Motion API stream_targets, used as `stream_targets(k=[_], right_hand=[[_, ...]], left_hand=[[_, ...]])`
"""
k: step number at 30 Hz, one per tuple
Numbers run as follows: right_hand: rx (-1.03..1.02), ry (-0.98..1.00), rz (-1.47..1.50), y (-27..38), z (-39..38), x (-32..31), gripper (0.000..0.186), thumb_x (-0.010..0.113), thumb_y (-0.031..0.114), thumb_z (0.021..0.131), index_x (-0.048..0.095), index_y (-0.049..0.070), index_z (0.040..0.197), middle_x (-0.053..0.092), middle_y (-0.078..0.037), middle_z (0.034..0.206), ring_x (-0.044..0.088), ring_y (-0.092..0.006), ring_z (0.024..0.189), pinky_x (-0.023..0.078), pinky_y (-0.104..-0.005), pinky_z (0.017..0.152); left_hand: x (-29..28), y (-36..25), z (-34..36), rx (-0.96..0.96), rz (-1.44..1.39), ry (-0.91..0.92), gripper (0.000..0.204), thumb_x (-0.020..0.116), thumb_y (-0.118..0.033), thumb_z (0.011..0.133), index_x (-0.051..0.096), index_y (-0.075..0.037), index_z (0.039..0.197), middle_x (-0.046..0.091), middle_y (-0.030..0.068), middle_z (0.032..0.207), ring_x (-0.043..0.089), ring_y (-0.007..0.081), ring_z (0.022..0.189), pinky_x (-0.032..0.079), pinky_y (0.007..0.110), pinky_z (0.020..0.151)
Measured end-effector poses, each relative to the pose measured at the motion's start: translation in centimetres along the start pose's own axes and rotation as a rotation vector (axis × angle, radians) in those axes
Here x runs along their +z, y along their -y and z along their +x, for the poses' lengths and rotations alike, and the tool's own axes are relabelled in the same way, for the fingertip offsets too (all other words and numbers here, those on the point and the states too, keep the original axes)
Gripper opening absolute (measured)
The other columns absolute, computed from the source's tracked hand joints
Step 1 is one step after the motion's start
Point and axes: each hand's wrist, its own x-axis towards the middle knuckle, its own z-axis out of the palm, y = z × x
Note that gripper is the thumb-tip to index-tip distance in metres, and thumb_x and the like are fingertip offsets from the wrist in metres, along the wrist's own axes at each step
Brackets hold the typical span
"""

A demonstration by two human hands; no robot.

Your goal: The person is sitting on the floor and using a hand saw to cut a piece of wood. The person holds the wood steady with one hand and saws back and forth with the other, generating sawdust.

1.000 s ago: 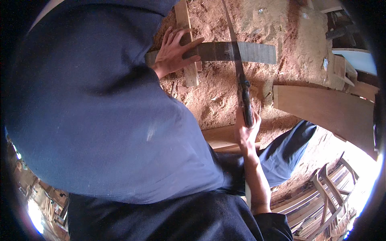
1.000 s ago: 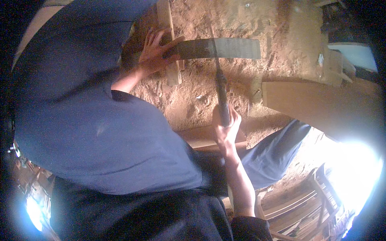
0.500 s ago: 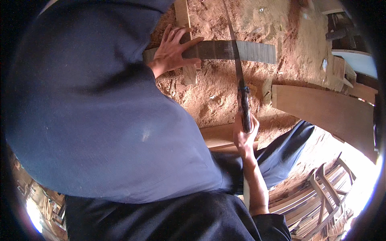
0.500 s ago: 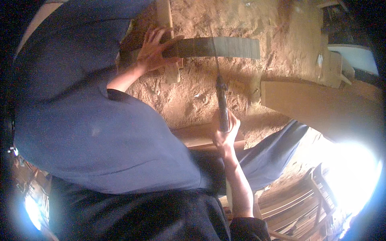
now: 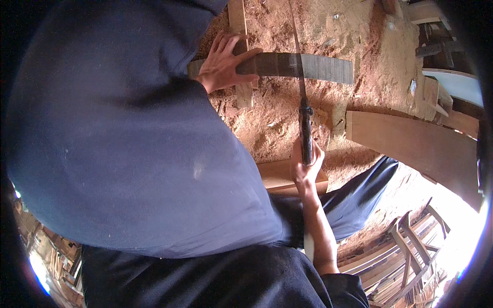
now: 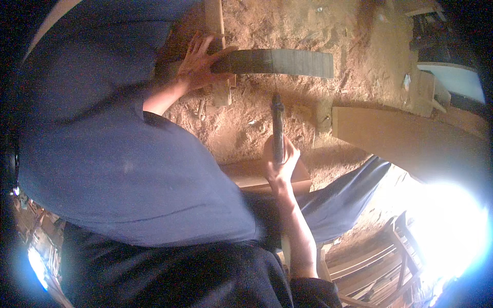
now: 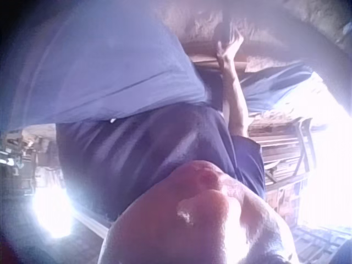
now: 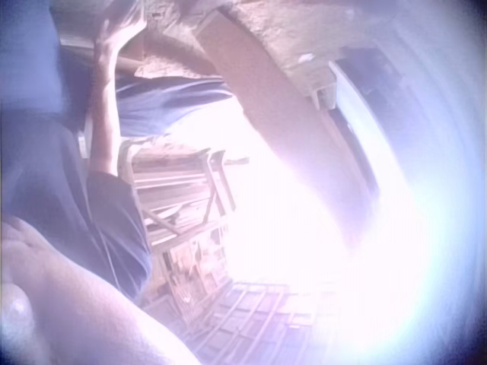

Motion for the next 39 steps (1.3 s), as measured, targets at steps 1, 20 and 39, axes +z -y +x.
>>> stream_targets(k=[1, 20, 39], right_hand=[[-0.013, -0.004, 0.008, 0.1, 0.3, 0.2, 0.019, 0.059, 0.015, 0.089, 0.056, 0.003, 0.074, 0.056, -0.005, 0.060, 0.050, -0.0130, 0.051, 0.044, -0.0317, 0.050], [-0.154, -0.071, -0.100, 0.5, 0.4, 0.5, 0.024, 0.057, 0.014, 0.089, 0.049, 0.004, 0.069, 0.048, -0.009, 0.055, 0.045, -0.0186, 0.046, 0.041, -0.0348, 0.047], [-0.019, -0.035, 0.032, 0.1, 2.1, 1.7, 0.019, 0.059, 0.010, 0.087, 0.052, 0.003, 0.071, 0.050, -0.010, 0.056, 0.046, -0.0154, 0.049, 0.042, -0.0335, 0.049]], left_hand=[[-0.2, 0.3, -0.4, -0.001, 0.019, 0.002, 0.078, 0.052, -0.082, 0.078, 0.045, -0.042, 0.144, 0.032, 0.0101, 0.148, 0.022, 0.0335, 0.145, 0.008, 0.052, 0.125], [0.6, 0.4, -0.5, 0.001, 0.037, -0.017, 0.077, 0.049, -0.082, 0.080, 0.043, -0.042, 0.145, 0.031, 0.0123, 0.149, 0.021, 0.0353, 0.145, 0.011, 0.055, 0.124], [-0.3, 0.0, -1.0, -0.035, -0.017, 0.040, 0.077, 0.055, -0.079, 0.079, 0.045, -0.040, 0.145, 0.027, 0.0127, 0.150, 0.016, 0.0367, 0.146, 0.015, 0.057, 0.122]])
